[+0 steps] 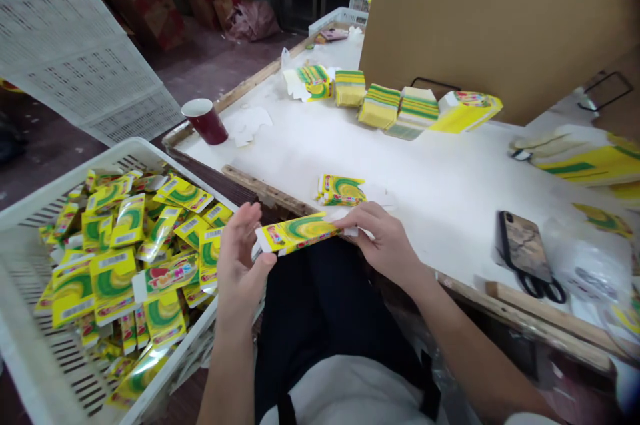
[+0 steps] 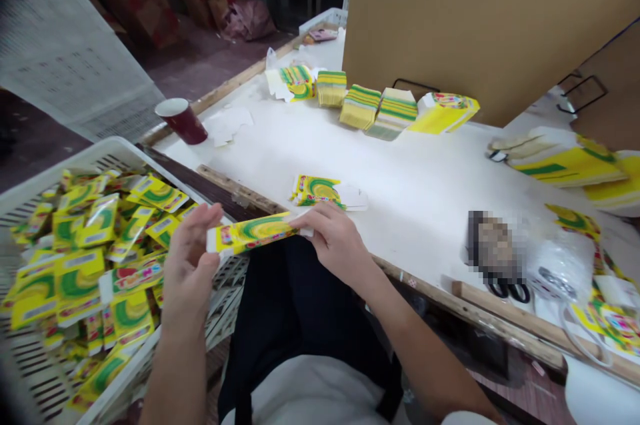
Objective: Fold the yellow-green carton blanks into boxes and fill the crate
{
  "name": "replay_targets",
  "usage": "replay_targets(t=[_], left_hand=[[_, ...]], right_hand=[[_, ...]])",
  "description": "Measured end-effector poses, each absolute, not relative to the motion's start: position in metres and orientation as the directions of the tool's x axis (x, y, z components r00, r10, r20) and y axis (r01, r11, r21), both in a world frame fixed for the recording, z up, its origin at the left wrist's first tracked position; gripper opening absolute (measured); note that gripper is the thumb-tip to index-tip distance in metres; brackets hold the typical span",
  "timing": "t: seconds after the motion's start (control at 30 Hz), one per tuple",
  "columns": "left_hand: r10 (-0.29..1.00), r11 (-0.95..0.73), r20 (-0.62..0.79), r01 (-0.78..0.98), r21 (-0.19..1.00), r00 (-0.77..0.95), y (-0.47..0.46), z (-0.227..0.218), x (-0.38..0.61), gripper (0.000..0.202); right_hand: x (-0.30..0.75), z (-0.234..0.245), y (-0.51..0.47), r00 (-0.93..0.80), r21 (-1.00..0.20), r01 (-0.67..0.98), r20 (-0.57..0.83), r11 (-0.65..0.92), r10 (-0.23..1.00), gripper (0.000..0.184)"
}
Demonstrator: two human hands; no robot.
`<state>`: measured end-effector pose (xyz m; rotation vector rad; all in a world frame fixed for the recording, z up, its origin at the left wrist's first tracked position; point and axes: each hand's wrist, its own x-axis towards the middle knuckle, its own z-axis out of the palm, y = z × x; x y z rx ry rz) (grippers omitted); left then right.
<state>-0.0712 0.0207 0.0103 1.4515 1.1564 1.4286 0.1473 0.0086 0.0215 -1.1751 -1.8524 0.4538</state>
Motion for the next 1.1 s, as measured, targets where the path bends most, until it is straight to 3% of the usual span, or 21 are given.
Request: replay_targets(t=[0.07,0.1,0.17,0.23,0.3,0.33,0.4,0.47,0.57,0.67,0.77,0.9,1.0,1.1], left_hand=[[0.94,-0.339,0.33,0.325,0.883,0.086,0.018,0.023,-0.074,0.091],[0.944,-0.33,0.284,0.435,0.838,0.168,0.016,0.028,-0.072,0.097],[0.942,-0.281,0.112,0.557,0.782,0.317,0.012,0.031,-0.062,0.087],[0.933,-0.233,0.02,0.562,0.794,0.359,0.007,0.028,-0.05,0.062],[0.952,-0.235,0.075,0.551,0.801,0.297,0.004,0.022,-0.041,0.046],[0.956,-0.265,0.138,0.554,0.789,0.26,0.003,0.02,-0.039,0.045],[0.938,-0.347,0.253,0.58,0.737,0.239,0.002,0.015,-0.037,0.051],[0.906,-0.423,0.333,0.596,0.683,0.261,0.002,0.012,-0.036,0.062],[0.831,-0.554,0.451,0.56,0.616,0.326,0.003,0.008,-0.035,0.068],[0.773,-0.633,0.508,0.517,0.576,0.38,0.002,0.004,-0.032,0.052],[0.842,-0.54,0.387,0.558,0.631,0.376,0.003,0.003,-0.033,0.041],[0.933,-0.34,0.185,0.591,0.732,0.309,0.007,-0.002,-0.036,0.052],[0.915,-0.403,0.308,0.573,0.714,0.26,0.01,-0.009,-0.035,0.06],[0.903,-0.408,0.401,0.609,0.68,0.157,0.009,-0.01,-0.035,0.066]], right_hand=[[0.147,0.028,0.005,-0.323,-0.516,0.632,0.502,0.578,0.802,0.024],[0.145,0.031,0.003,-0.399,-0.459,0.633,0.497,0.623,0.771,0.023],[0.138,0.034,-0.002,-0.488,-0.421,0.59,0.494,0.689,0.72,0.022],[0.131,0.032,-0.006,-0.405,-0.487,0.562,0.543,0.669,0.736,0.021],[0.125,0.025,-0.007,-0.131,-0.682,0.488,0.56,0.545,0.818,0.026],[0.122,0.021,-0.007,0.012,-0.806,0.367,0.503,0.464,0.864,0.04],[0.115,0.012,-0.006,0.128,-0.966,-0.016,0.254,0.258,0.959,0.064],[0.108,0.007,-0.006,-0.015,-0.934,-0.356,0.01,0.004,1.0,0.061],[0.1,0.008,-0.006,-0.258,-0.825,-0.508,-0.129,-0.248,0.958,0.044],[0.102,0.008,-0.003,-0.387,-0.82,-0.479,-0.122,-0.312,0.914,0.042],[0.11,0.003,-0.002,-0.383,-0.87,-0.415,-0.098,-0.266,0.919,0.052],[0.114,0.001,-0.005,-0.347,-0.985,-0.164,0.116,0.061,0.931,0.066],[0.111,0.006,-0.007,-0.348,-0.925,0.124,0.299,0.359,0.889,0.057],[0.111,0.007,-0.005,-0.251,-0.87,0.211,0.393,0.447,0.884,0.055]])
